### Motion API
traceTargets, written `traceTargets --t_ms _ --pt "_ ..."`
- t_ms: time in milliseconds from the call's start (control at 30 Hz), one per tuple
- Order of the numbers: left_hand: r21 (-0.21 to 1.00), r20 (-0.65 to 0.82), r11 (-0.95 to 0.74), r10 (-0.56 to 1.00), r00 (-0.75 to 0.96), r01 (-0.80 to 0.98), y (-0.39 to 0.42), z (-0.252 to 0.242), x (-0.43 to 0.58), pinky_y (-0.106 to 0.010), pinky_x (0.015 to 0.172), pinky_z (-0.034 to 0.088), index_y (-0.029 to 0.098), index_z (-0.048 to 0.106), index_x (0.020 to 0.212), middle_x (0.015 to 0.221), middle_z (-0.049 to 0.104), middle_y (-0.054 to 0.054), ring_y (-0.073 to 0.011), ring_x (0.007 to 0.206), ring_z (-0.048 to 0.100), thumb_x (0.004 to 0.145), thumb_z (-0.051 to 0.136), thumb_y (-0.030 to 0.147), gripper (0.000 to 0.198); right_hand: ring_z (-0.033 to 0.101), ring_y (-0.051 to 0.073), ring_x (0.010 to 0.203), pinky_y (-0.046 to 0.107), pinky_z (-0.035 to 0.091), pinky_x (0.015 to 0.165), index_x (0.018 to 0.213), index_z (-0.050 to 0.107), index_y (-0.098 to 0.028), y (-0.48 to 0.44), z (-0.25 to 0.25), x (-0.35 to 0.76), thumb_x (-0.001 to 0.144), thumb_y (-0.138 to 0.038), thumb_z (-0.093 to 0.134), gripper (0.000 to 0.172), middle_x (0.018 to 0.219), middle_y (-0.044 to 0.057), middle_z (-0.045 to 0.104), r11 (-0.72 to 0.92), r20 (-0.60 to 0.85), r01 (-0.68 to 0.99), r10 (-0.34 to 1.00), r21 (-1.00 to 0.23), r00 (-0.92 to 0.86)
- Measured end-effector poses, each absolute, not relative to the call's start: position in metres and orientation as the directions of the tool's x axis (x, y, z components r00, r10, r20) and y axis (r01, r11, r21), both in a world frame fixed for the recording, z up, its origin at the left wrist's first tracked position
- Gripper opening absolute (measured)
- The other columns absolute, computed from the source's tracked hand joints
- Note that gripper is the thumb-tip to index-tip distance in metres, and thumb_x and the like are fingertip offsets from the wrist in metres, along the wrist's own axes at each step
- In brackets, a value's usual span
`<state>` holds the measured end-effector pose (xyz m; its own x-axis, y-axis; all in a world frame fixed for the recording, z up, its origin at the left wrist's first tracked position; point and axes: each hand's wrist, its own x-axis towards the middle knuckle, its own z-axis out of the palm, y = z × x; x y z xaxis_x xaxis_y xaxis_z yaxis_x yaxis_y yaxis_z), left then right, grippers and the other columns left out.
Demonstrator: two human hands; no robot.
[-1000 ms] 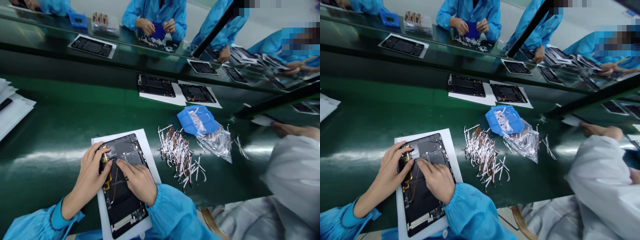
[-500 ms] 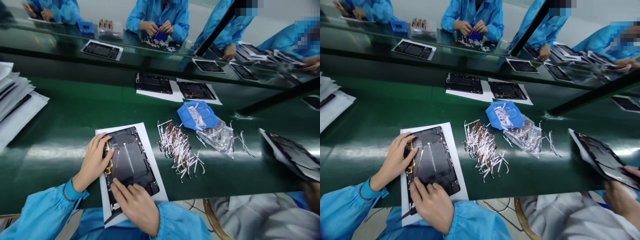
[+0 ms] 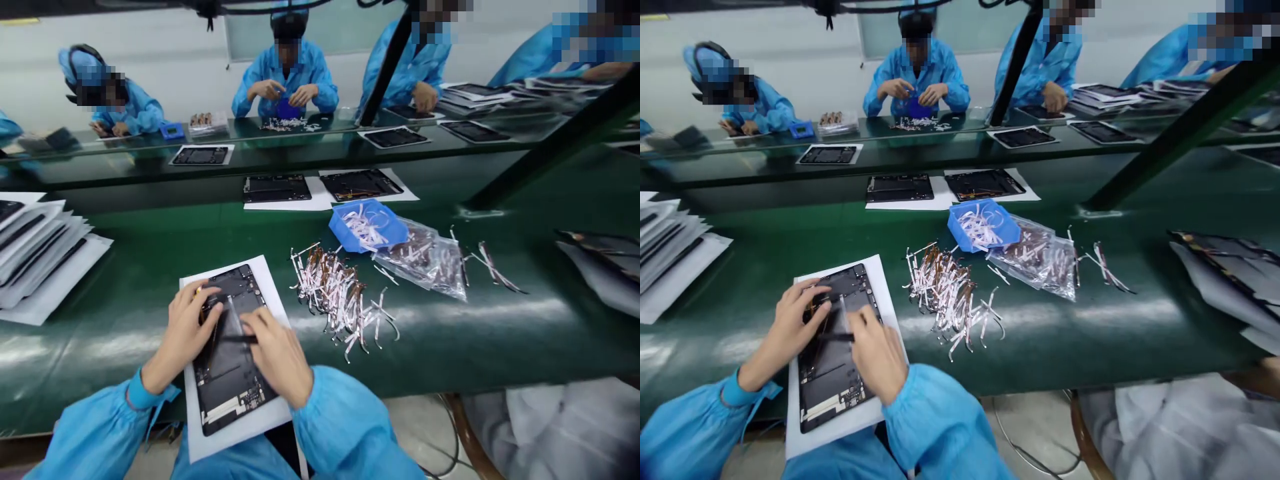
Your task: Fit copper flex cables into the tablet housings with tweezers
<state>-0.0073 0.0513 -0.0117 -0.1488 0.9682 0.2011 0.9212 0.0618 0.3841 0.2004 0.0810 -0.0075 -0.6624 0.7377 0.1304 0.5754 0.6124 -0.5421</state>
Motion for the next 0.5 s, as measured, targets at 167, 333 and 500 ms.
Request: traceTargets --t_ms 167,333,500 --pt "0.418 0.233 0.127 0.942 -0.242 0.899 -0.012 -0.025 0.011 -0.053 0.109 0.037 0.024 0.051 0.128 0.142 0.044 -0.013 -0.0296 0.134 0.042 0.098 0.045 0.041 0.035 0.066 0.020 0.092 0.031 0.049 0.075 0.117 0.058 -0.022 0.135 0.000 0.177 0.094 -0.016 0.053 0.025 0.117 0.006 0.057 0.618 0.083 0.557 0.708 -0.555 -0.701" --pt "0.507 0.170 0.230 0.918 -0.358 0.831 -0.056 -0.029 0.011 -0.059 0.110 0.035 0.030 0.054 0.126 0.146 0.043 -0.009 -0.0307 0.138 0.039 0.096 0.048 0.042 0.032 0.065 0.018 0.085 0.029 0.045 0.068 0.106 0.061 -0.021 0.151 -0.008 0.151 0.092 -0.020 0.062 0.015 0.110 0.005 0.058 0.641 0.063 0.522 0.663 -0.563 -0.746" --pt "0.718 0.099 0.258 0.881 -0.463 0.646 -0.059 -0.012 0.034 -0.051 0.114 0.036 0.029 0.066 0.113 0.141 0.053 -0.006 -0.0286 0.134 0.046 0.092 0.056 0.046 0.029 0.063 0.017 0.092 0.026 0.045 0.072 0.105 0.058 -0.022 0.140 0.006 0.164 0.095 -0.014 0.055 0.013 0.110 0.002 0.059 0.640 0.093 0.490 0.658 -0.592 -0.747"
